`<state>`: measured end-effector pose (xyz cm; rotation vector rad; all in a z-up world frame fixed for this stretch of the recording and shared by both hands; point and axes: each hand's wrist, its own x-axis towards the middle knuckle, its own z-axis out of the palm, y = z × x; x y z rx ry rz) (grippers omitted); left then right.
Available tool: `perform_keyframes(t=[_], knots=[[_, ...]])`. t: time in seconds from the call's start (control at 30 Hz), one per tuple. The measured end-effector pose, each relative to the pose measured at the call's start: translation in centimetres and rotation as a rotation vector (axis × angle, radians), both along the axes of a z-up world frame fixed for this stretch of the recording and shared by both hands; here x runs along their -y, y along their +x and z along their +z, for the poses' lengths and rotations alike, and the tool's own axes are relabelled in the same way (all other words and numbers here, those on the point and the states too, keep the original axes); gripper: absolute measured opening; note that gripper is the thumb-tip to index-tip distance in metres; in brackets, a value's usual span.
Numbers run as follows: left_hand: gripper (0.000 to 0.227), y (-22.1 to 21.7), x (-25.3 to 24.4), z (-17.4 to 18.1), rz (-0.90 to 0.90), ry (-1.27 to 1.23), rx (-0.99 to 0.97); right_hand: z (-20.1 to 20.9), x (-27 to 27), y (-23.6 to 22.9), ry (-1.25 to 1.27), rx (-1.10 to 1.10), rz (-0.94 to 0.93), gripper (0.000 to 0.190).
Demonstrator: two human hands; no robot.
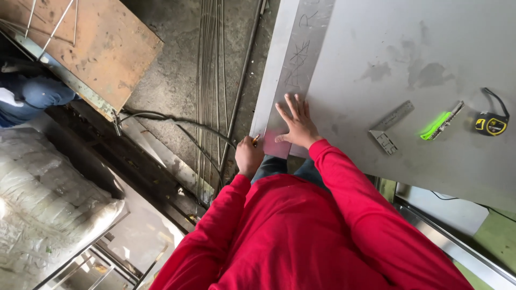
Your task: The person measures and marks a large metal sheet using a tape measure, a metal ruler, and a pencil. They draw straight lines and mark specific points on the sheet's surface.
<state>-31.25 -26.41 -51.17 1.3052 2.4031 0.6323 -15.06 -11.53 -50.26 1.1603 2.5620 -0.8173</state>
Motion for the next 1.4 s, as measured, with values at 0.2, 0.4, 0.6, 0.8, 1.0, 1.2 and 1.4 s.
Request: perform_keyframes(t=[0.2,0.4,0.6,0.8,1.0,1.2,1.4], knots=[[0.042,-0.6,3.0,-0.6,0.213,-0.514,0.5,-0.1,-0.2,0.0,0.008,-0.058,-0.003,0.128],[0.02,-0.3,3.9,-4.0,0.256,-0.41,0.69,-0.6,-0.1,0.0,0.048,-0.062,0.014,0.129],[0.021,-0.2,3.6,-4.1,0.241,-0.386,0.674,-0.8,0.0,0.2,0.082,-0.072,0.033,0.129],[0.021,-0.4,3.6,-4.9,0.221,-0.395,0.682,-1.0,0.0,0.2,0.099,-0.079,0.03,0.129],[0.022,-0.6,3.1,-3.9,0.216,-0.391,0.699,-1.2,0.0,0.2,0.11,-0.085,0.015,0.129],[0.021,-0.5,3.0,-3.2,0.2,-0.405,0.7,-1.2,0.0,0.2,0.099,-0.059,0.018,0.127],[0.019,-0.7,3.0,-3.2,0.175,-0.394,0.685,-0.8,-0.2,0.1,0.082,-0.063,0.019,0.126]])
